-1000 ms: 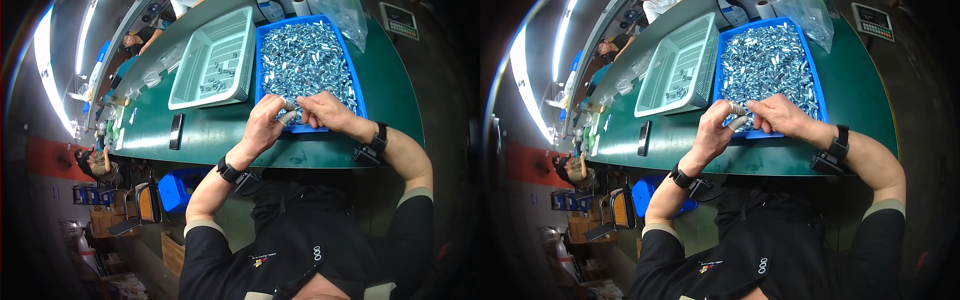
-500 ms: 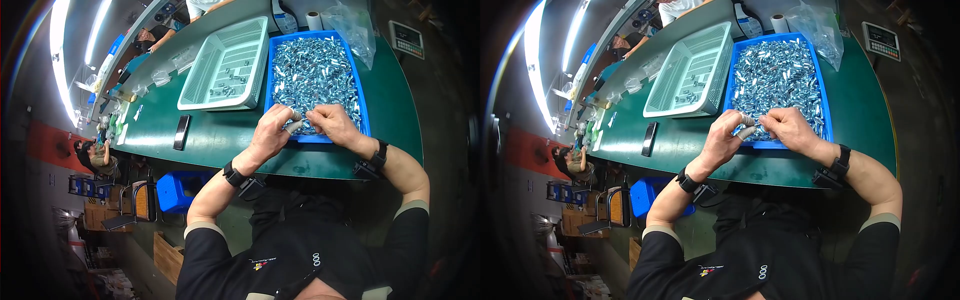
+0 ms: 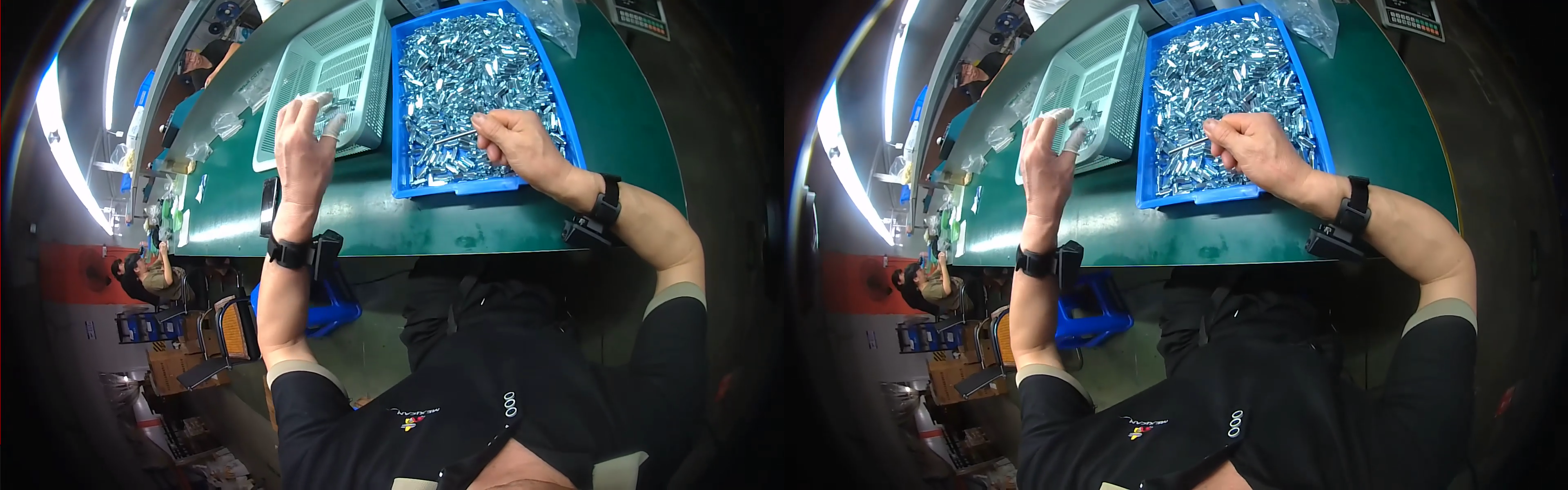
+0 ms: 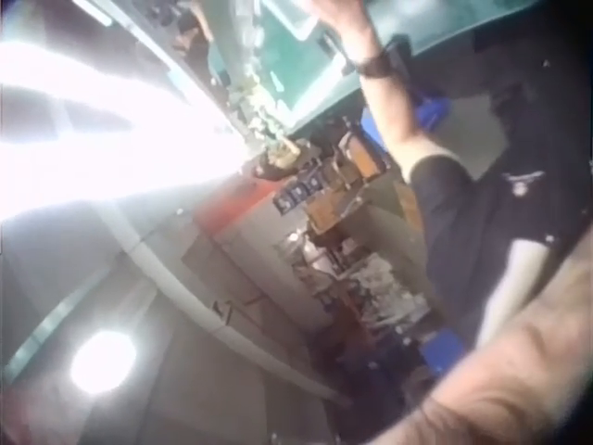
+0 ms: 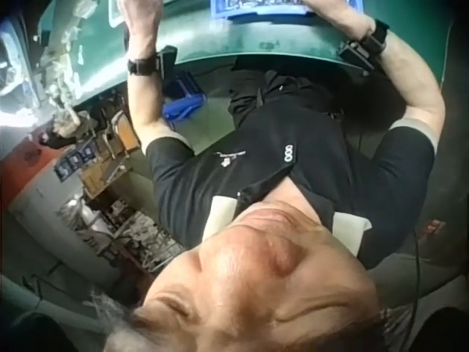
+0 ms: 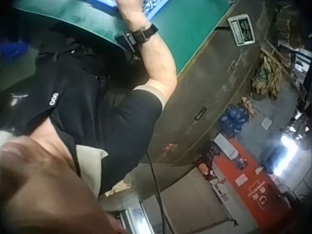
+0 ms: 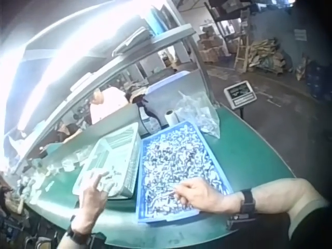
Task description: The person picks up a metal rod and a small metal component from a blue tray, slides the component onto the rod, and places the assembly into a white basket, repeating the process.
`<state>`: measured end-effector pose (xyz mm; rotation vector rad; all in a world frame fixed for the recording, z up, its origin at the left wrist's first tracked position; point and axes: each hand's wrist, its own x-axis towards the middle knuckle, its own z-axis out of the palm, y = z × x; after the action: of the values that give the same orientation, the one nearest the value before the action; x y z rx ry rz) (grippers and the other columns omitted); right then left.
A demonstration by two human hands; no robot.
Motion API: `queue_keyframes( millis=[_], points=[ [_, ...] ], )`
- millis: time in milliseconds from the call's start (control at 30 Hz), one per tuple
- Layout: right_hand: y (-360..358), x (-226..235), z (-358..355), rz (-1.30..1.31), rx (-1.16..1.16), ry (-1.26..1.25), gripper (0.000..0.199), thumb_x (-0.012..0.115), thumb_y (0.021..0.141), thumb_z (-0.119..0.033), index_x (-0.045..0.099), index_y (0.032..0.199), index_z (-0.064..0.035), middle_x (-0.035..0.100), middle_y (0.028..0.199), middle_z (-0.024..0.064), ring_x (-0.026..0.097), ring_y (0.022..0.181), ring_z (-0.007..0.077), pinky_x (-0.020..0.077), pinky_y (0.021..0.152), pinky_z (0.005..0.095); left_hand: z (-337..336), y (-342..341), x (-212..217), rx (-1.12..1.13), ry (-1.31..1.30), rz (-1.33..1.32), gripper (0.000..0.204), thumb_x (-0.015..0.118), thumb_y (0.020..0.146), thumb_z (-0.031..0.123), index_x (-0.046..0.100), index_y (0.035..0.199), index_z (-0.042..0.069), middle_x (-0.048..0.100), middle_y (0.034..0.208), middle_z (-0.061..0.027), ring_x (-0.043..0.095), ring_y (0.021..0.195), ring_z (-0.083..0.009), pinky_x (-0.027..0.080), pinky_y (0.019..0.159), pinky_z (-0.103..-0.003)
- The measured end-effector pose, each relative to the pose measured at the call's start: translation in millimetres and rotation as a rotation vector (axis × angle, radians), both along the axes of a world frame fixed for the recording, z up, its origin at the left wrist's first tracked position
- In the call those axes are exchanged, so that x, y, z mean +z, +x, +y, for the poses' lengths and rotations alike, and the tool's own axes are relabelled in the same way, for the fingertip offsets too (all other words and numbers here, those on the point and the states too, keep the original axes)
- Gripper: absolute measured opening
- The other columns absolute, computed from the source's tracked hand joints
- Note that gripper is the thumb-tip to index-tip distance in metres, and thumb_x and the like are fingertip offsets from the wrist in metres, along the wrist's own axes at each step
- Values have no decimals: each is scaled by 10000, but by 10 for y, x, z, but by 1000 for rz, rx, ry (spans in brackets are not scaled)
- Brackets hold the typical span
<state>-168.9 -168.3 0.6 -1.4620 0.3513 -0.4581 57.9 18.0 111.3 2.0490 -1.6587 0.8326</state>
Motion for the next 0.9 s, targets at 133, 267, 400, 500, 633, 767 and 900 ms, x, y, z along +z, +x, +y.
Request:
queue_keyframes(
  millis=[133,267,400,500,633,767,900],
  points=[
    [-32,9,-16,2,11,-8,426,574,1056,-360,658,791,-37,596,658,-15,517,587,44,413,544,206,-64,-175,-318,-259,452,208,243,806,779,146,727,997,77,661,899,-106,629,936,-328,495,861,-439],
    [-3,21,30,1,21,-25,419,587,1049,-363,660,793,-39,594,648,-16,521,589,43,414,548,204,-92,-240,-552,-367,702,182,220,799,753,145,708,940,72,666,874,-104,624,933,-327,490,856,-445],
    [-37,29,17,1,17,-61,429,570,1059,-349,682,791,-34,603,634,-10,536,585,54,435,541,223,-256,-329,-565,-357,831,76,205,770,747,116,642,895,56,664,872,-121,620,953,-334,485,854,-445],
    [-41,15,9,-12,-1,-50,416,581,1052,-367,674,797,-51,596,639,-21,534,585,43,413,534,203,-314,-329,-586,-341,924,47,185,743,768,94,610,890,58,658,862,-124,618,951,-340,484,851,-455],
    [-36,37,14,1,23,-61,417,577,1056,-362,677,801,-47,596,642,-23,535,588,45,414,537,206,-292,-293,-542,-388,834,115,254,717,787,37,675,1034,72,668,868,-110,627,898,-331,499,828,-446],
    [-24,23,29,-18,30,-77,395,592,1049,-324,686,809,-24,613,655,-7,554,603,57,436,547,236,-220,-311,-585,-270,483,588,278,732,895,60,697,1170,52,708,956,-87,652,927,-234,519,896,-349],
    [-13,-23,12,-38,57,-120,359,601,1047,-301,679,822,-31,606,674,-12,535,615,46,421,546,220,-210,-303,-697,-195,115,1406,188,740,937,53,680,1113,24,711,1031,-20,651,960,-92,504,910,-246]
  ],
)
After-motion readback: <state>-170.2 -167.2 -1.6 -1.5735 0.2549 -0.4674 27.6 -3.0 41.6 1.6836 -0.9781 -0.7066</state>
